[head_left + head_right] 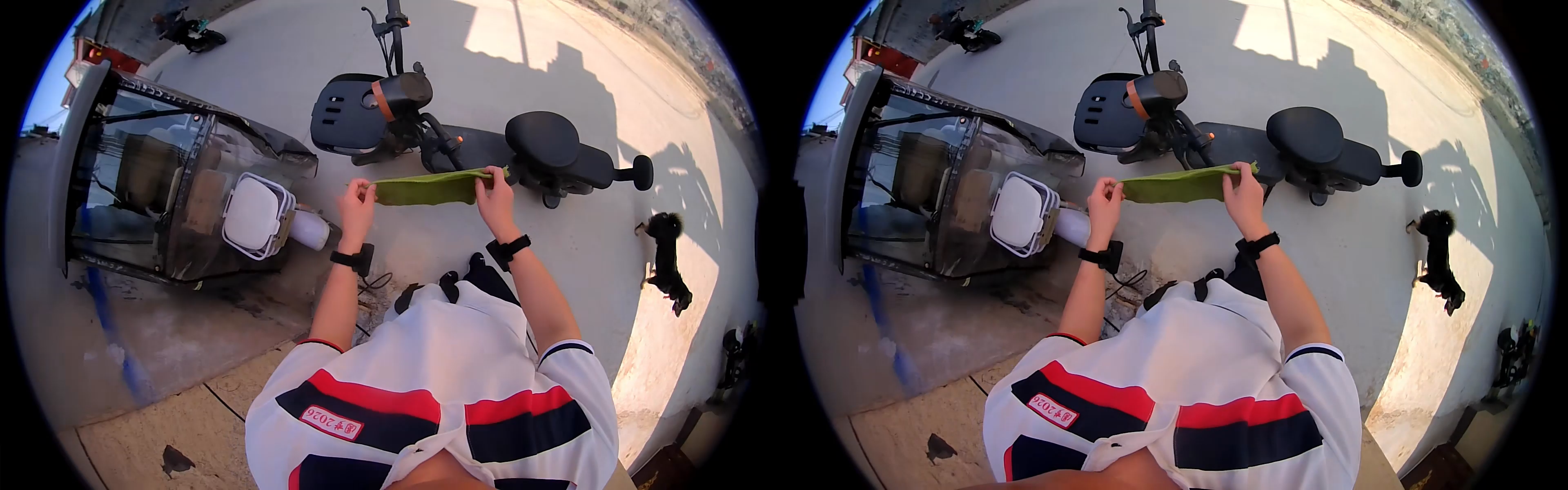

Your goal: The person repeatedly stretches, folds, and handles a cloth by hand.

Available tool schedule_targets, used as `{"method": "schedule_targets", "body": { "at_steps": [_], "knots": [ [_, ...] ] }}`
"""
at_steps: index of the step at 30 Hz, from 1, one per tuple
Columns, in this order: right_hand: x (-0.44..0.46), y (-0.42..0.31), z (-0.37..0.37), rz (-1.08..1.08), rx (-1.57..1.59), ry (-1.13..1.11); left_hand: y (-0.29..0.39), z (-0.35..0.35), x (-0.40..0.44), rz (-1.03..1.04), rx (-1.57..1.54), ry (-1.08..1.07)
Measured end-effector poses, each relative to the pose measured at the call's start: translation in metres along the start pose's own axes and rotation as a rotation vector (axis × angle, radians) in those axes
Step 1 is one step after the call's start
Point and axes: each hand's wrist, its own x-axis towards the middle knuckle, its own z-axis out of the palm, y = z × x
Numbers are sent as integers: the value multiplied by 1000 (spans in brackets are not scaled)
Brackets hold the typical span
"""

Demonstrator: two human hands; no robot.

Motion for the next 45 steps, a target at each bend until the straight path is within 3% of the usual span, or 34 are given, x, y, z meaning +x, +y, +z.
{"method": "schedule_targets", "body": {
  "at_steps": [5,13,17,21,27,28,32,35,36,39,43,45],
  "knots": [
    [17,-6,11,-174,-188,-313,-15,5,1,20,166,17],
    [48,6,10,-188,-99,-413,29,17,42,158,207,23],
    [53,6,11,-158,-60,-371,44,31,59,160,124,5],
    [55,3,12,-183,-81,-304,47,43,79,222,114,-157],
    [51,-4,30,-76,-112,-301,36,79,130,570,71,-444],
    [48,-6,34,-58,-157,-289,38,84,136,500,24,-539],
    [43,-9,50,-25,-339,-195,30,99,164,550,40,-786],
    [37,-19,51,74,-288,-154,22,111,171,719,54,-781],
    [32,-20,51,94,-285,-110,21,114,170,671,50,-850],
    [10,-19,48,170,-303,4,15,130,169,931,110,-811],
    [-17,-17,41,246,-359,94,22,141,153,886,77,-1026],
    [-26,-17,41,239,-377,153,23,145,145,991,-21,-969]
  ]
}}
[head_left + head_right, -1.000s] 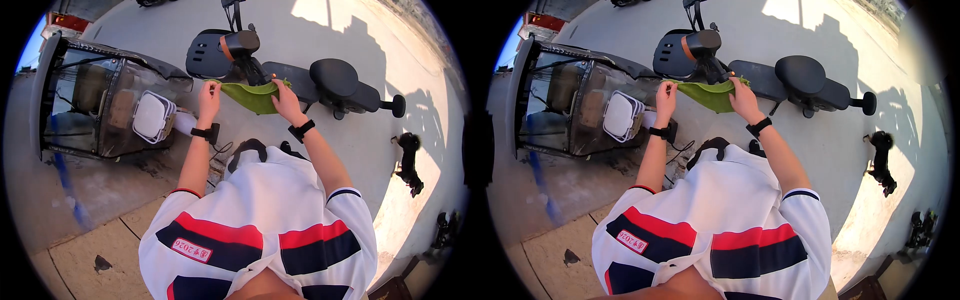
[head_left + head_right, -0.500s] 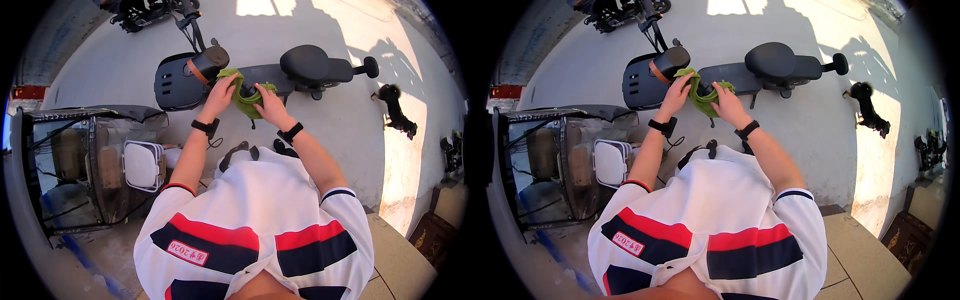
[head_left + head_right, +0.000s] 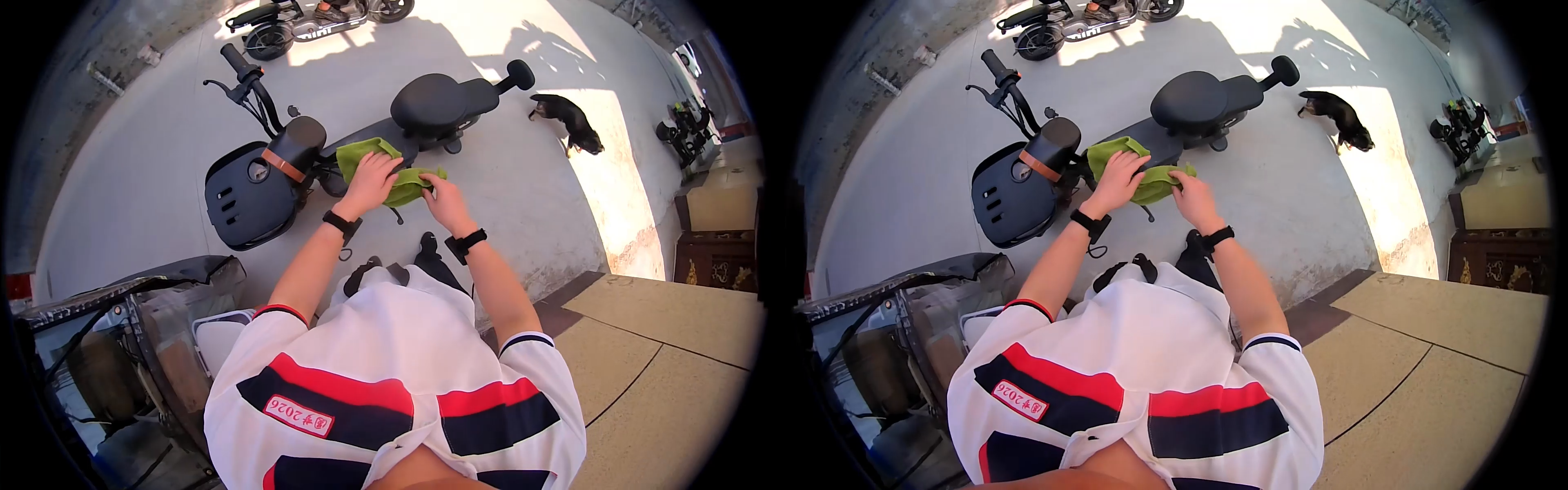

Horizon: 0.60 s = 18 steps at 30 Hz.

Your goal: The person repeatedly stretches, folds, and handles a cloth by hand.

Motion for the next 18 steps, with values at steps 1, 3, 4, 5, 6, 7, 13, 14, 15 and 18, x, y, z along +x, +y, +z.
{"method": "schedule_targets", "body": {
  "at_steps": [1,3,4,5,6,7,13,14,15,18],
  "knots": [
    [-3,0,-1,-4,-4,36,2,1,-1,13,-1,15],
    [-7,-5,-1,15,-26,95,3,-2,-2,46,-12,46],
    [-11,-10,0,40,-44,119,4,-5,-3,29,-40,18],
    [-14,-14,1,66,-60,142,4,-9,-5,11,-67,-12],
    [-15,-19,3,66,-71,162,3,-13,-5,-7,-90,-42],
    [-15,-23,4,65,-81,182,3,-17,-7,-24,-73,-13],
    [-14,-36,16,89,-130,86,-3,-26,-24,-173,17,91],
    [-12,-34,18,79,-154,63,-6,-27,-26,-213,9,100],
    [-10,-37,18,75,-149,37,-6,-28,-29,-252,0,111],
    [-6,-42,12,36,-132,-26,-5,-31,-30,-328,-1,111]
  ]
}}
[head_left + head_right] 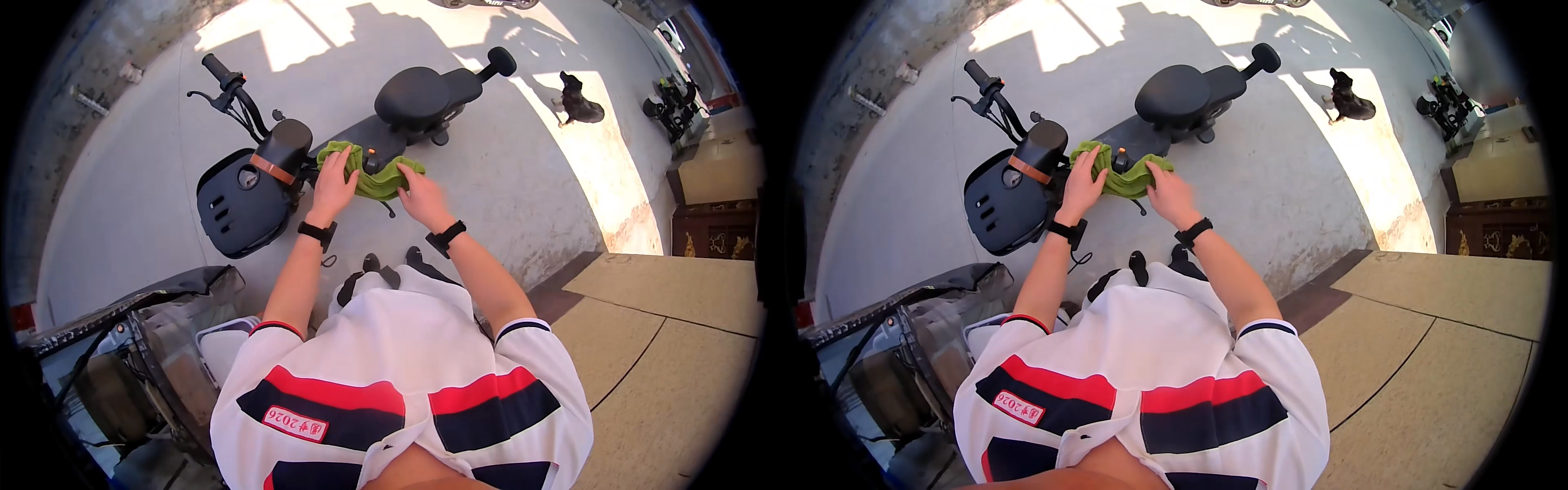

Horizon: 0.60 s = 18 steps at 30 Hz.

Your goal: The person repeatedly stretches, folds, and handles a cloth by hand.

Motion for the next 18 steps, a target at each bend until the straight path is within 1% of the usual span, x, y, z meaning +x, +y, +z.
{"method": "schedule_targets", "body": {
  "at_steps": [5,10,11,14,15,18],
  "knots": [
    [9,15,1,-113,63,-49,8,7,2,-43,25,25],
    [14,30,-3,-116,105,-93,13,9,6,-67,60,12],
    [15,33,-4,-127,114,-103,15,9,6,-126,32,-9],
    [18,38,-5,-155,143,-108,11,14,6,-67,122,24],
    [19,39,-6,-161,150,-107,20,12,7,-104,112,19],
    [19,39,-10,-106,224,-19,16,19,9,-50,202,24]
  ]
}}
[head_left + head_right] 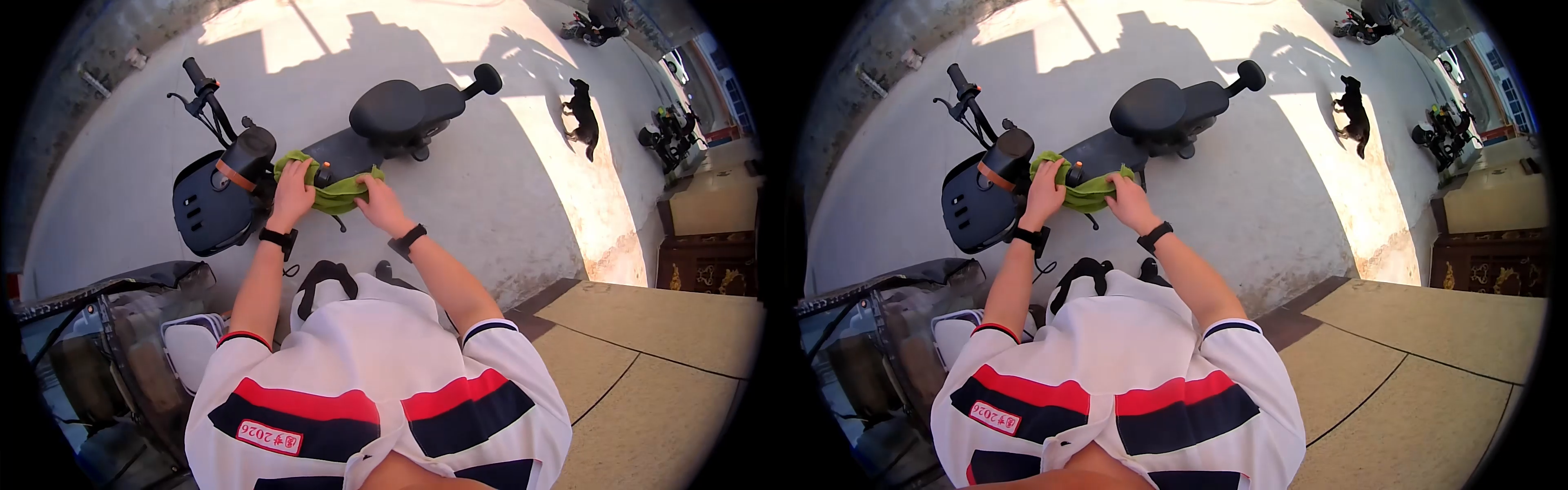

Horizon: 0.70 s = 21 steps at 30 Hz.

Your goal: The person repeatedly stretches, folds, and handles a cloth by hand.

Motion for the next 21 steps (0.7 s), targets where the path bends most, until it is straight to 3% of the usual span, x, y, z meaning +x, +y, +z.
{"method": "schedule_targets", "body": {
  "at_steps": [4,10,16,21],
  "knots": [
    [2,16,0,46,8,31,-4,0,9,51,91,-23],
    [2,-1,-2,182,33,123,-22,-13,33,128,-52,-167],
    [20,-43,36,17,-52,305,-42,-24,30,278,-239,-138],
    [32,-68,67,33,-59,286,-69,-45,27,163,-391,61]
  ]
}}
